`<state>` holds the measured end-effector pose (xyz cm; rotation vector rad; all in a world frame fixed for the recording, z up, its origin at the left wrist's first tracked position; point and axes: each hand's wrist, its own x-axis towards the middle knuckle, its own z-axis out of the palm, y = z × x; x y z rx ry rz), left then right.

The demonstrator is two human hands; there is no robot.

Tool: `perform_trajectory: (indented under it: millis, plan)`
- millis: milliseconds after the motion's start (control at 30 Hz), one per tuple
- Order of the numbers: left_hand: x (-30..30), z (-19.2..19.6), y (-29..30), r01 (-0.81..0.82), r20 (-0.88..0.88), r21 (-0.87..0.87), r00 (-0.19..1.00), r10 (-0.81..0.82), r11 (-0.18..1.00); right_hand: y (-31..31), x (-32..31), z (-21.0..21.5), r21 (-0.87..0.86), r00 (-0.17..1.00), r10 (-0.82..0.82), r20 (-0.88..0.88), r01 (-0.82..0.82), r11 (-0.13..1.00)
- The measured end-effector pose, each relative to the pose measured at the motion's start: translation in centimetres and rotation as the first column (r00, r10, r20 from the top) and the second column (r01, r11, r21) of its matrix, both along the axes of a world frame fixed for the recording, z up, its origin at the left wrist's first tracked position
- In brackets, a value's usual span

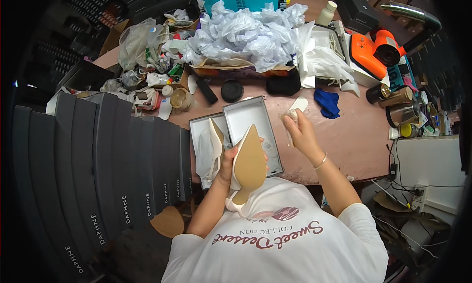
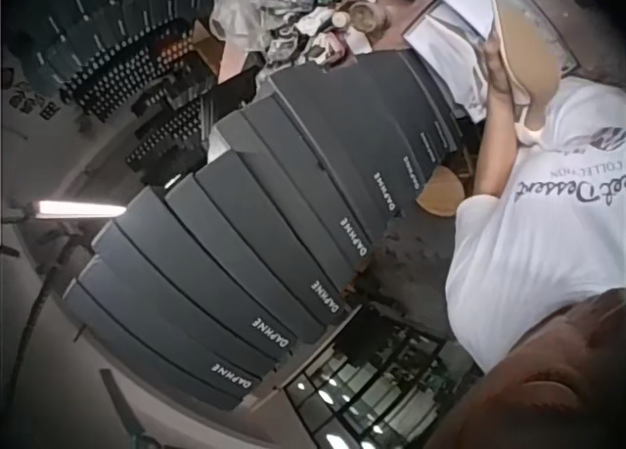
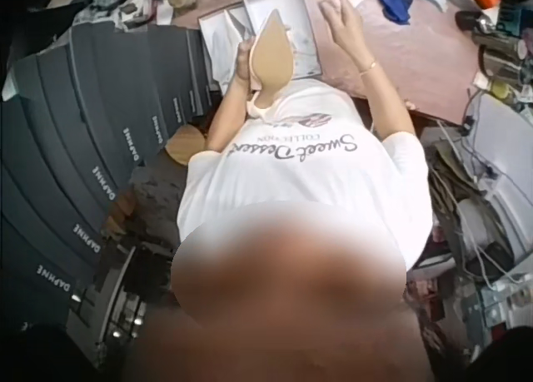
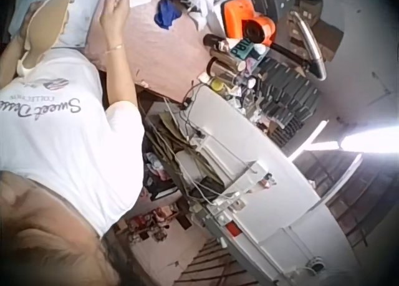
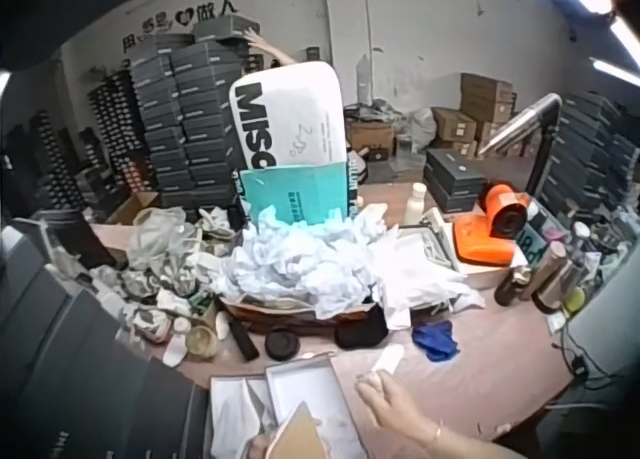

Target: Cleaning and packing high-heeled shoes into boxes.

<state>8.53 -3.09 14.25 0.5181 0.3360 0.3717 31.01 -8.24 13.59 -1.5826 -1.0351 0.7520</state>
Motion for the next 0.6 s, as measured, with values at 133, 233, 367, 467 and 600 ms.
perform_trajectory:
  millis: [133,233,367,467,600]
  plan:
    - [-0.5,-0.9,0.6,-0.046,0.029,-0.047,0.998,0.048,0.998,-2.9,-2.6,2.8,0.0,0.997,-0.021,-0.07,0.021,1.0]
    - [-0.3,-1.5,0.7,-0.082,0.007,-0.099,0.997,0.083,0.992,-4.0,-4.4,5.8,0.028,0.994,0.098,0.058,-0.1,0.995]
    - [1.1,-1.6,-0.4,-0.189,-0.028,-0.124,0.982,0.187,0.974,-4.4,-7.8,4.8,0.074,0.677,0.422,0.602,-0.574,0.816]
    - [0.3,-2.1,-0.6,-0.097,-0.182,-0.146,0.981,0.069,0.985,-4.6,-7.7,5.0,-0.053,0.627,0.504,0.594,-0.594,0.803]
    - [-0.1,-2.6,-0.5,-0.184,-0.129,-0.061,0.976,0.175,0.981,-2.6,-7.8,5.5,-0.153,0.558,0.586,0.588,-0.635,0.757]
